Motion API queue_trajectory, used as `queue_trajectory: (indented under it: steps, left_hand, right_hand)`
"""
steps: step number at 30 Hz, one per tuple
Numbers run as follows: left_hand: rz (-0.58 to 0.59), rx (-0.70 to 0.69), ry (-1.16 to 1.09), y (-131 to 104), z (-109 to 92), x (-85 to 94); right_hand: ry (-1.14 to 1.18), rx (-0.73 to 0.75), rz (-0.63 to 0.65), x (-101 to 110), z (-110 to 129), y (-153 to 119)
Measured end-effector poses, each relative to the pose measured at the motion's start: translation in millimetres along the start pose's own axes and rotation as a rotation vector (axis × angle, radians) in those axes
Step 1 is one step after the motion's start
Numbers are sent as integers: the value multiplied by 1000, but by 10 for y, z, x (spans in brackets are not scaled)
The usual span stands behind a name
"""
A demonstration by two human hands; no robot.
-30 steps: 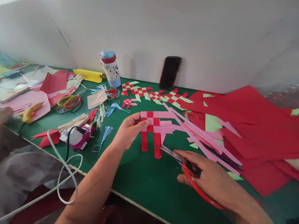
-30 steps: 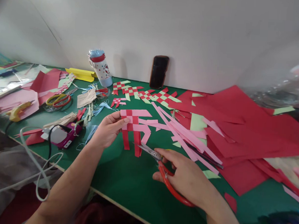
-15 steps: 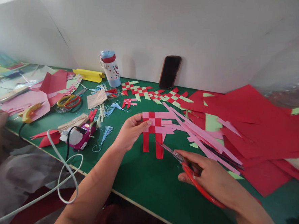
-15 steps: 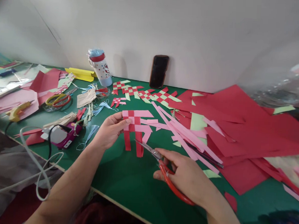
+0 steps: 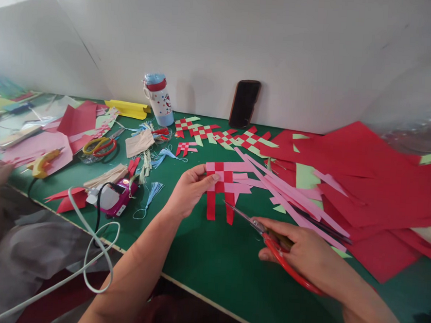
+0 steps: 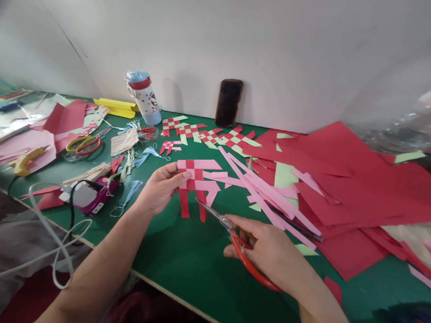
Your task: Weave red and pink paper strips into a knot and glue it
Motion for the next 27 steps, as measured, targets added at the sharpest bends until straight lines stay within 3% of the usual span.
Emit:
queue_trajectory:
  steps: [3, 7, 15, 27]
  left_hand:
    - [-5, 4, -6, 2, 3, 0]
    - [-45, 19, 5, 6, 9, 32]
    - [-115, 76, -88, 2, 29, 41]
    - [-27, 89, -138, -50, 133, -145]
  right_hand:
    - [66, -68, 148, -62, -46, 15]
    - [81, -68, 169, -63, -64, 13]
    - [-78, 70, 60, -24, 66, -20]
    - [-101, 74, 6, -67, 102, 0]
Point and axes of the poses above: each hand's wrist, its own y-axis towards the middle knuckle, its own x-axis out of the back of the hand, z = x × y, the point moved 5 cm from there along y, towards the middle knuckle, and after that the axes turned 11 degrees about -x, right-handed, at the moved point
